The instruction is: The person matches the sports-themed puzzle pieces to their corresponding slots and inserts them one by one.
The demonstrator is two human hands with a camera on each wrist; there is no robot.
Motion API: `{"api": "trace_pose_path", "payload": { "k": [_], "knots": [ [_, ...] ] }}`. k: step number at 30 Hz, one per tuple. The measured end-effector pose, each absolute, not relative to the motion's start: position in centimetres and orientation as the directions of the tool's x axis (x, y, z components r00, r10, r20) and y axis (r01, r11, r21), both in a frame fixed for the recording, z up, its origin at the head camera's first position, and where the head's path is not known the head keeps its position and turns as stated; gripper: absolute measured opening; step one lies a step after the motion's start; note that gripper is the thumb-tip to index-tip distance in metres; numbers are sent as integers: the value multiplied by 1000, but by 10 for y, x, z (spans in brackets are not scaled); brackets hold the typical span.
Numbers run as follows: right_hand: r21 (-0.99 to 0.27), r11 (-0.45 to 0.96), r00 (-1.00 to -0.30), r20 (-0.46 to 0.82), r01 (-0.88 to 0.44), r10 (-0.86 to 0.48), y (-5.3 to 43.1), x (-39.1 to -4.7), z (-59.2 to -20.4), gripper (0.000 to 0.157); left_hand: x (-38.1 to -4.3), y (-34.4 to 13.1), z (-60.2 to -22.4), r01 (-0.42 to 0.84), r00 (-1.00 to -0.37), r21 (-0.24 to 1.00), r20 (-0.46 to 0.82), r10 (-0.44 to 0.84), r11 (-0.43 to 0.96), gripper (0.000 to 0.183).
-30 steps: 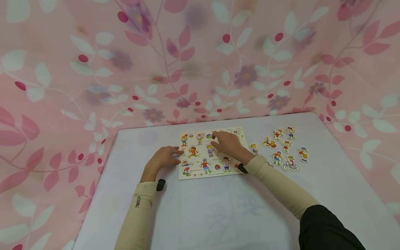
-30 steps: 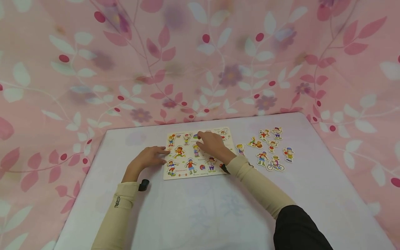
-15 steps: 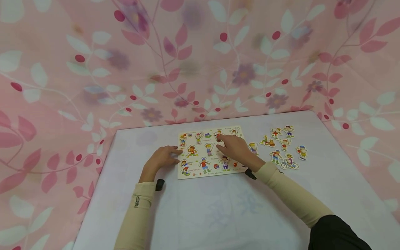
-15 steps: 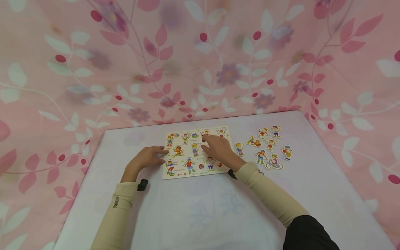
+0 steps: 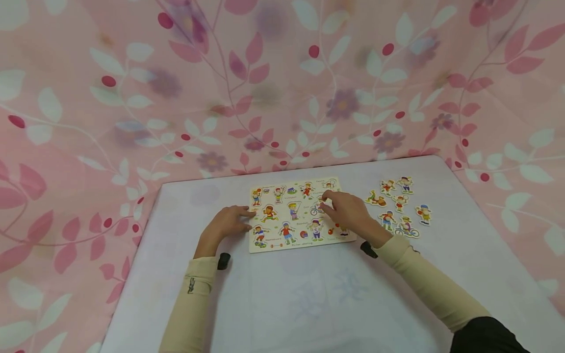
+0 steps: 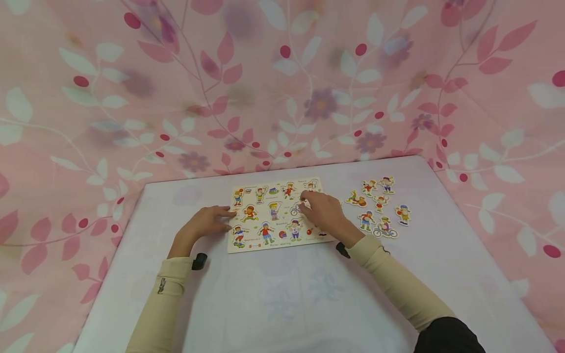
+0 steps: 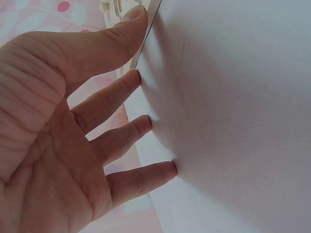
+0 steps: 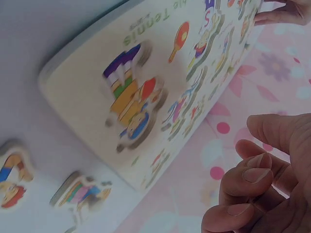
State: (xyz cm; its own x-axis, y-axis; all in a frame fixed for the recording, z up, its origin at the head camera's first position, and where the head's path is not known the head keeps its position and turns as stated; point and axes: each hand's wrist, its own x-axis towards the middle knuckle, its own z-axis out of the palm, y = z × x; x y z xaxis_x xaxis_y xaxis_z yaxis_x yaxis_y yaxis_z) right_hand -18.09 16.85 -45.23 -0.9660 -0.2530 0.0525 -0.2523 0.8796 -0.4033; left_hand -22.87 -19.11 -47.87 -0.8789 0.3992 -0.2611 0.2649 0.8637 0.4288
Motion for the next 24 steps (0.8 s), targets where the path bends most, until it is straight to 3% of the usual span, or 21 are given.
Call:
{"api": "trace_pose_path", "payload": {
  "k": [24],
  "knots": [
    [-404,913,-998,41,-63,-50,275,-188,-459,27,-228,-190,-477,290,-873,432,-247,421,854,49]
  ]
}}
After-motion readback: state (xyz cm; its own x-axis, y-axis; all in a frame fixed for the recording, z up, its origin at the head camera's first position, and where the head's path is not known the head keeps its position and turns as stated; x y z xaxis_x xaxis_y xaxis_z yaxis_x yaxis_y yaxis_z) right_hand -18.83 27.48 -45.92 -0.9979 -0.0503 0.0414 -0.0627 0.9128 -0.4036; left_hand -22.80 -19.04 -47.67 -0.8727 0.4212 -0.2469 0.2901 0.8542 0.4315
